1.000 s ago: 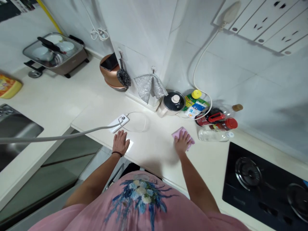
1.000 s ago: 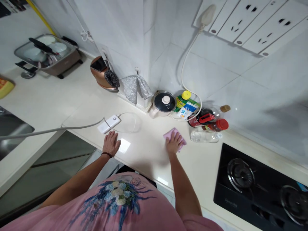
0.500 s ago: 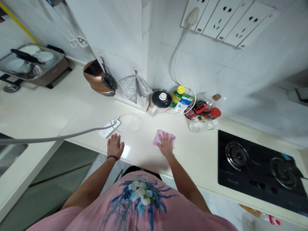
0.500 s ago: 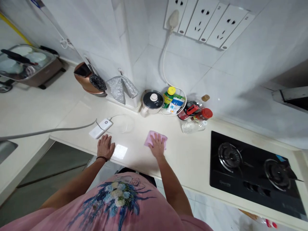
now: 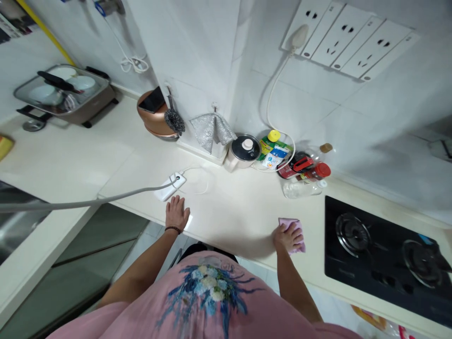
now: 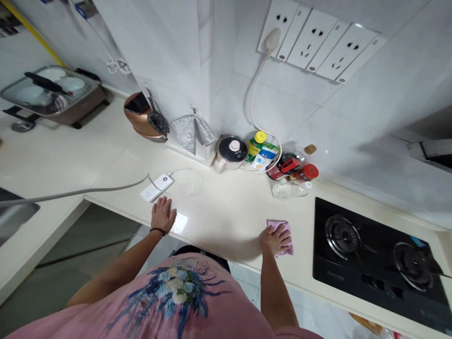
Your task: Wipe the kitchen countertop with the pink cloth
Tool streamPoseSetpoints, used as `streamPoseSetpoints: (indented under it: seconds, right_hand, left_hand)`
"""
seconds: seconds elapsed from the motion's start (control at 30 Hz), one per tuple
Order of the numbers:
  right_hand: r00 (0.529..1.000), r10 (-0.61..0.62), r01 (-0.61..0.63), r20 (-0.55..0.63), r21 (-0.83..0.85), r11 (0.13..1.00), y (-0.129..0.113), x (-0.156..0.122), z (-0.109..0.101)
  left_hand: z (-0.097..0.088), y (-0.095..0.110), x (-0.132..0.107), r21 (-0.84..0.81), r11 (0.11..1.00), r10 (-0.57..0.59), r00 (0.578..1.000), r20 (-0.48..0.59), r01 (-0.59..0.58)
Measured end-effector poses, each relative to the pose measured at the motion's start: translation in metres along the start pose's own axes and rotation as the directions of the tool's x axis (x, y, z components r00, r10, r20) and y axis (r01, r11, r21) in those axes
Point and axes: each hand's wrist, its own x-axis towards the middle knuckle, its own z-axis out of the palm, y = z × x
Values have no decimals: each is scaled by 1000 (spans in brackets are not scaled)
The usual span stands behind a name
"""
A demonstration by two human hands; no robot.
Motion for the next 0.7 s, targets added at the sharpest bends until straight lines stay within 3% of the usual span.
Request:
streamPoseSetpoints:
  seconds: [0.1,0.2,0.33,0.43,0.53,0.6,0.7]
  right_hand:
    - [999,42,-42,5,24,999,-30,5,8]
    - [997,0,-3,80,39,999,-81,12,12]
    - [971,-188,179,147,73,981,-171,7,16]
    - [894,-390,371,220,123,920,-241,-17,19]
    - [722,-602,577,341,183,796,-295,-65,16]
    - [531,-744,718,406,250,649,-314,-106,10]
    - [234,-884,830,404,391,398,-316,-163,-1]
  left_hand:
    - [0,0,0,14,1000,-6,1000,16,6]
    - [0,-1,0,18,1000,-5,1000,21,5]
    - [1,-1,-1,23,1000,1,1000,12,-2]
    - [1,-1,-2,20,1000,-7,1000,15,7]
    - [0,-2,-2,20,1000,-14,1000,24,14]
    - [-1,-2,-2,19,1000,-15,999,28,15]
    - [-2,-2,-2,14,1000,-1,1000,23,0]
